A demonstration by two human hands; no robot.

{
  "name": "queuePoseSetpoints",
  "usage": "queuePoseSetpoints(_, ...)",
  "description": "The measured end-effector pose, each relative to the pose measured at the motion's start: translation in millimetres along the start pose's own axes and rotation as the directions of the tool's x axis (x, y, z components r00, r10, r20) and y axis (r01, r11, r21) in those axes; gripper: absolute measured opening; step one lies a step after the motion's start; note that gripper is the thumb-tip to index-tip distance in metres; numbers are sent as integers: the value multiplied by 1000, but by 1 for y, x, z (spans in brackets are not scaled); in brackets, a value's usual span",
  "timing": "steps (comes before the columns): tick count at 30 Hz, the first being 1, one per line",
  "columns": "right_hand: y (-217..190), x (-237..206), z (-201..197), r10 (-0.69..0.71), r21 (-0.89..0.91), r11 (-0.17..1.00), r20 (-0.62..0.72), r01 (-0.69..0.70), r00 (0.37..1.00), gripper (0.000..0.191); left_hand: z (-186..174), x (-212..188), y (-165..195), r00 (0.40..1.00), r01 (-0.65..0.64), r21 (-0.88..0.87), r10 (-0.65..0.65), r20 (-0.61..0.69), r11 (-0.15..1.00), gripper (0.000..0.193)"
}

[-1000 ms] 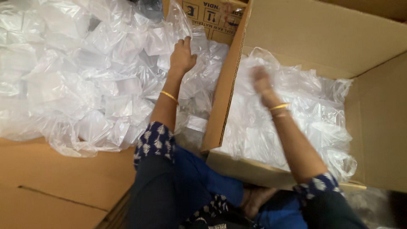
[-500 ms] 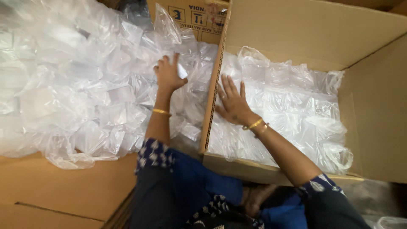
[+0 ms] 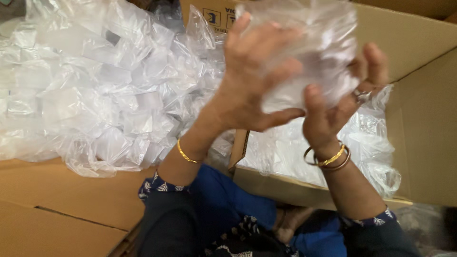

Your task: The person sits on the floor with an open cardboard box on their lap, places plastic-wrapped white items one at a time into the box, and arranges them in a layer. They then fold the box flaps closed and seal the seam using a roll of red tape.

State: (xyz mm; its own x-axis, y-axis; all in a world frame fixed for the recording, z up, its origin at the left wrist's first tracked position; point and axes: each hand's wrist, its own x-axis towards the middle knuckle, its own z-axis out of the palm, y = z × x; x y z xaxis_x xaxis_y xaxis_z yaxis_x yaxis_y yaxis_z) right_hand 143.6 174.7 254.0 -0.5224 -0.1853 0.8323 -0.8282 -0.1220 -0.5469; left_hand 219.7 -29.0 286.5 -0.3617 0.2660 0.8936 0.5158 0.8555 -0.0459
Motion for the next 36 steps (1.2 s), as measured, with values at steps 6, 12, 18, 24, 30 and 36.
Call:
queuePoseSetpoints(6, 136, 19, -34, 381, 227, 915, -224, -333, 897, 41, 54, -101, -83, 579, 722, -397, -809, -103, 567, 77)
queuePoseSetpoints(12, 226, -10, 24, 737, 337, 674, -372, -657, 565, 66, 132, -227, -72, 43, 788, 556, -923, 382, 266, 101)
queuePoseSetpoints(18, 213, -36, 79, 707, -547, 527, -142, -650, 692, 64, 146, -243, -69, -113, 747, 624, -882, 457, 228, 104)
queuePoseSetpoints(24, 193, -32, 66, 377, -683, 717, 550, 141, 745, 61, 148, -224, -72, -214, 804, 584, -859, 466, 116, 119)
queuePoseSetpoints(30, 185, -32, 80, 546, -745, 649, 600, 158, 585, 59, 160, -217, -44, -267, 847, 530, -841, 470, 27, 130)
queuePoseSetpoints(36, 184, -48, 65, 477, -675, 723, 639, 143, 604, 62, 159, -219, -27, -350, 849, 520, -834, 427, -90, 135)
